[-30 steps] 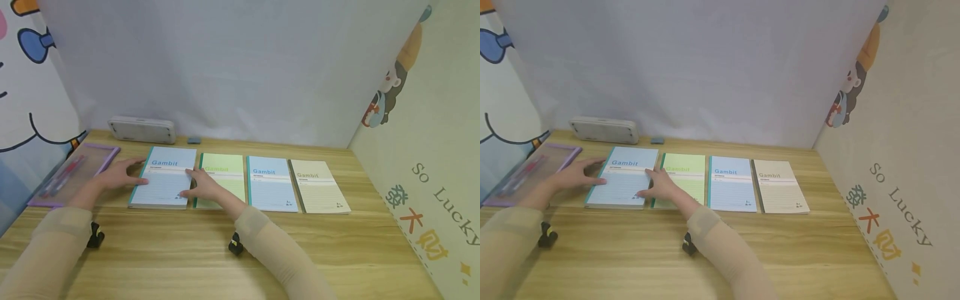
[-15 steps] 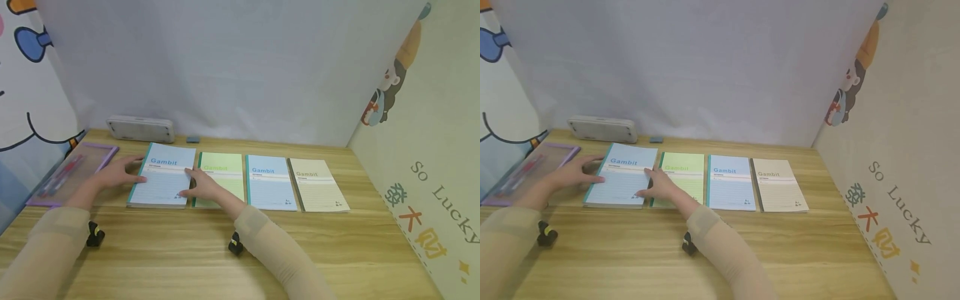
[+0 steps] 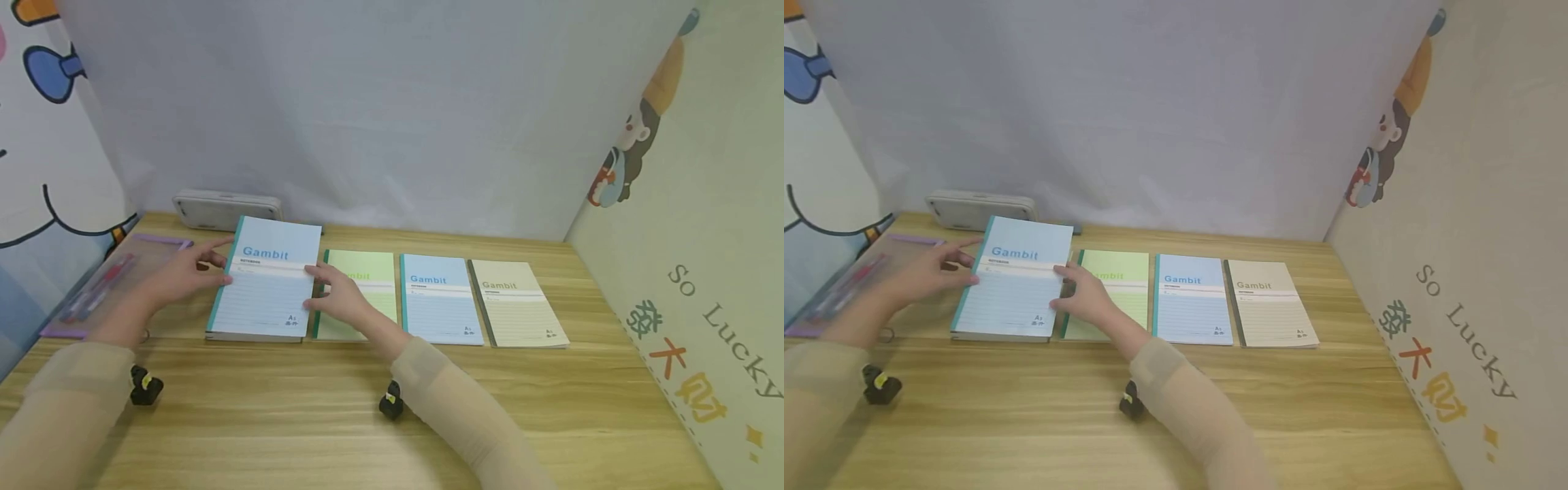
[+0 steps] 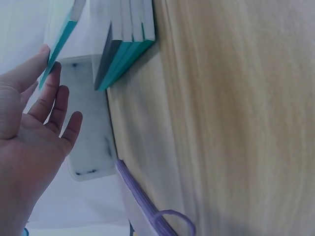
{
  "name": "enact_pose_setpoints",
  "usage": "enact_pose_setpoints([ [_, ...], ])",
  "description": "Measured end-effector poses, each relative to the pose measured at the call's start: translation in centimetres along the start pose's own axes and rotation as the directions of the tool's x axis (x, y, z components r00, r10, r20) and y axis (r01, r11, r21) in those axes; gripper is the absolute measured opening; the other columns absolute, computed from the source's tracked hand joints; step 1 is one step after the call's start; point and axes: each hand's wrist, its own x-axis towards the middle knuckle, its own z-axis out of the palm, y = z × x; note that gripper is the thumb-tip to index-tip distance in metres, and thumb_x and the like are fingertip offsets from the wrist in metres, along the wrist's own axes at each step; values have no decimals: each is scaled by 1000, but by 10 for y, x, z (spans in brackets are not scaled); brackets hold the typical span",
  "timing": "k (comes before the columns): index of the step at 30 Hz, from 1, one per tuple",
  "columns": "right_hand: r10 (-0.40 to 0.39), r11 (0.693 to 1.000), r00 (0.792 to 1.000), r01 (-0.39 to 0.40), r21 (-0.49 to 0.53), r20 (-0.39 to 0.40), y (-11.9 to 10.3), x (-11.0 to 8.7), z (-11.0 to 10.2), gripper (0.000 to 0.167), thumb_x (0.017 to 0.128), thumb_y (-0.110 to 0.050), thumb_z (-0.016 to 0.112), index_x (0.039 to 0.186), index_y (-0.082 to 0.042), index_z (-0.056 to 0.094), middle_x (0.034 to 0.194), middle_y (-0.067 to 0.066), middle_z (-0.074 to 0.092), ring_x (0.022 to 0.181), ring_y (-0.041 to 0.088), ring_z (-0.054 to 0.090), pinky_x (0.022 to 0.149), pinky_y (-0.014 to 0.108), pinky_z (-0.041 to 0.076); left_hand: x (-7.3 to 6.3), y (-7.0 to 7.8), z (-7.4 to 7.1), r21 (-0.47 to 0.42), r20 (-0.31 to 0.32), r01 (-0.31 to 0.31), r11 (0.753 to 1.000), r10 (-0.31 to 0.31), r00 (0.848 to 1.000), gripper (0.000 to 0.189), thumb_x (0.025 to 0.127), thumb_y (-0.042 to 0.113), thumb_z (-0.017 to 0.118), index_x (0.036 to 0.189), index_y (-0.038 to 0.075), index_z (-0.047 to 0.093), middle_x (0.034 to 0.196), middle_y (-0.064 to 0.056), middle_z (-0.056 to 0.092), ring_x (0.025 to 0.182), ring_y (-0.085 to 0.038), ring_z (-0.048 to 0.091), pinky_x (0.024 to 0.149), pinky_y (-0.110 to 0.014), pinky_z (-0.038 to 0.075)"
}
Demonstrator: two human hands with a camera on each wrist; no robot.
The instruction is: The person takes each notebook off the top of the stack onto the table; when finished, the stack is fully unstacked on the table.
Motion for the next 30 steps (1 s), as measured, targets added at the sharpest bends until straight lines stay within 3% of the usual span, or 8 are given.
enact_pose_setpoints([
  [6, -62, 996, 997, 65, 54, -53, 0, 0, -7, 58, 86, -9, 69, 140, -16, 48, 152, 6, 31, 113, 20, 58, 83, 22, 51, -4, 14, -4, 72, 11, -44, 996, 43, 999, 83, 86, 35, 69, 151, 15, 22, 115, -23, 56, 116, -42, 47, 100, -63, 30],
  [14, -103, 979, 989, 119, 166, -101, -4, -7, -16, 54, 86, -6, 68, 137, -17, 52, 145, 4, 38, 100, 14, 62, 77, 20, 52, -12, 36, -11, 114, 21, -58, 992, 56, 998, 83, 85, 32, 70, 151, 13, 23, 112, -22, 59, 116, -46, 48, 96, -65, 32],
  [19, -111, 967, 992, 120, 223, -53, -10, -17, -22, 58, 84, -5, 70, 138, -18, 50, 145, 2, 38, 100, 13, 62, 80, 22, 53, -20, 41, -13, 138, 32, -97, 986, 94, 995, 84, 83, 30, 73, 150, 9, 26, 104, -15, 63, 112, -43, 53, 96, -64, 34],
  [24, -173, 974, 985, 170, 149, 9, -17, -31, -24, 60, 84, -7, 71, 139, -18, 48, 140, 3, 41, 95, 11, 63, 80, 20, 52, -36, 44, -13, 152, 57, -70, 986, 62, 996, 86, 82, 39, 72, 150, 15, 26, 105, -11, 59, 112, -41, 52, 90, -58, 41],
  [30, -219, 973, 973, 211, 94, 72, -20, -48, -24, 61, 83, -8, 73, 138, -17, 50, 128, 3, 46, 87, 8, 63, 76, 19, 53, -53, 47, -6, 151, 79, -53, 987, 41, 996, 85, 80, 45, 72, 150, 21, 29, 109, -8, 58, 107, -28, 54, 87, -47, 45],
])
